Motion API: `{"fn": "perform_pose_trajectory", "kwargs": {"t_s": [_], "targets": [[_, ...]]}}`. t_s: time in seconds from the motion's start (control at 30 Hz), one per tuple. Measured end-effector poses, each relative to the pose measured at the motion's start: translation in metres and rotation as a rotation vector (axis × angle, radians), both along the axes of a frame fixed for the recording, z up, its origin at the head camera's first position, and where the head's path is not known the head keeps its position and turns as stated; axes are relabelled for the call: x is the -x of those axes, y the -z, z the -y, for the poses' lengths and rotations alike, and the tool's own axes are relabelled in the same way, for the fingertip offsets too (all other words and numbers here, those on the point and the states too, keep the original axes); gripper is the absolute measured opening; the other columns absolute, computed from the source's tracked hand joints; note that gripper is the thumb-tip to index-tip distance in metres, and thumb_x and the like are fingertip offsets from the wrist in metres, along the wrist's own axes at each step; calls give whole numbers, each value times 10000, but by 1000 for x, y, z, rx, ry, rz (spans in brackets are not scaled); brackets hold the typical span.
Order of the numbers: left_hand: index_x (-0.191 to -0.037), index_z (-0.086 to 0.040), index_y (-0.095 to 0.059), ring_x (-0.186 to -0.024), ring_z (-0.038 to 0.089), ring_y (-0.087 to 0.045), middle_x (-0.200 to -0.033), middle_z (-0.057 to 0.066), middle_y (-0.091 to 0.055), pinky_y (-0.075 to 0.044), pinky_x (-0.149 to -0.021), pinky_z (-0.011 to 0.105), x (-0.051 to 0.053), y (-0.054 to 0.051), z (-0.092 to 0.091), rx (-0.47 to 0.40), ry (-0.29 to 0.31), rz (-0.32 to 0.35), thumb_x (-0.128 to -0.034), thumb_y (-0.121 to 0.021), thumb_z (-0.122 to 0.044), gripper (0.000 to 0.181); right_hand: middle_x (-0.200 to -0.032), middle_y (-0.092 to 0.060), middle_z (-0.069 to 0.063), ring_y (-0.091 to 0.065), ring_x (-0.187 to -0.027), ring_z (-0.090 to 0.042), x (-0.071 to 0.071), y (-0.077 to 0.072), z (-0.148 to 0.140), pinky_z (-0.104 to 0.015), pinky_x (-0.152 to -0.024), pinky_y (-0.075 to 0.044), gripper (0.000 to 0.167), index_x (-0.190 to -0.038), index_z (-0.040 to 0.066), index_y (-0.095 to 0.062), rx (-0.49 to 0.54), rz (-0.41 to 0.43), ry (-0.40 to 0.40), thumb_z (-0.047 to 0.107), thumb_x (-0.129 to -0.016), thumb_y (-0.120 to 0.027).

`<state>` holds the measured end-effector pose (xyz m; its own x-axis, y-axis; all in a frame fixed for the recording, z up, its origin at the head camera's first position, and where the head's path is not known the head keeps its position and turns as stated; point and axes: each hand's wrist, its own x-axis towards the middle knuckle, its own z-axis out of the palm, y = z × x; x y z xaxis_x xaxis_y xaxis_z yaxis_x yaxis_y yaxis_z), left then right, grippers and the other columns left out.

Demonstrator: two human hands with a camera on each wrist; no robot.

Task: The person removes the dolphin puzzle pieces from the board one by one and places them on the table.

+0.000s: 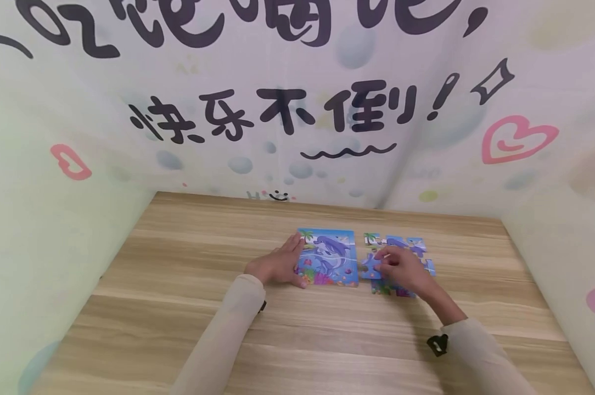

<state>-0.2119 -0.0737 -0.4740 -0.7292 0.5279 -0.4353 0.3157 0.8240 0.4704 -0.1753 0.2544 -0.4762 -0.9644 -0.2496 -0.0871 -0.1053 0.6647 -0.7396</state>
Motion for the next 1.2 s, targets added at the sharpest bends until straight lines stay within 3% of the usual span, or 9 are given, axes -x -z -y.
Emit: {"fn": "perform_pose_trajectory", "kwargs": {"t_s": [0.17,0.47,0.73,1.2], "targets": [[-1593,-55,-30,-1537,206,107,-1669,81,113,-104,-1245,451,1,-1,-1,-2,-4,2,-847,-748,-467,1114,-711,-595,-27,-457,-576,-67,-5,-2,-31,-234,-517,-405,145,-1041,0,-668,36,19,14,76,-919,-687],[-1593,-62,-21,-1536,200,113,-1668,70,124,-97,-1246,443,1,-3,-1,10,-10,10,-848,-747,-468,1117,-773,-644,-73,-499,-607,-78,-15,-2,-64,-227,-518,-426,204,-1096,-43,-644,97,121,50,61,-923,-679],[-1593,-59,-25,-1537,203,112,-1669,70,120,-96,-1245,455,-1,-4,-1,0,-9,16,-851,-748,-462,1112,-841,-688,-103,-578,-688,-113,-20,-2,-81,-258,-570,-495,221,-1114,-44,-641,76,161,60,66,-926,-676],[-1594,-63,-22,-1536,202,115,-1669,75,119,-91,-1247,444,0,-3,-1,10,-2,14,-860,-739,-456,1099,-819,-677,-51,-561,-667,-57,-29,0,-112,-237,-557,-471,239,-1107,-74,-618,55,209,74,77,-930,-674]]}}
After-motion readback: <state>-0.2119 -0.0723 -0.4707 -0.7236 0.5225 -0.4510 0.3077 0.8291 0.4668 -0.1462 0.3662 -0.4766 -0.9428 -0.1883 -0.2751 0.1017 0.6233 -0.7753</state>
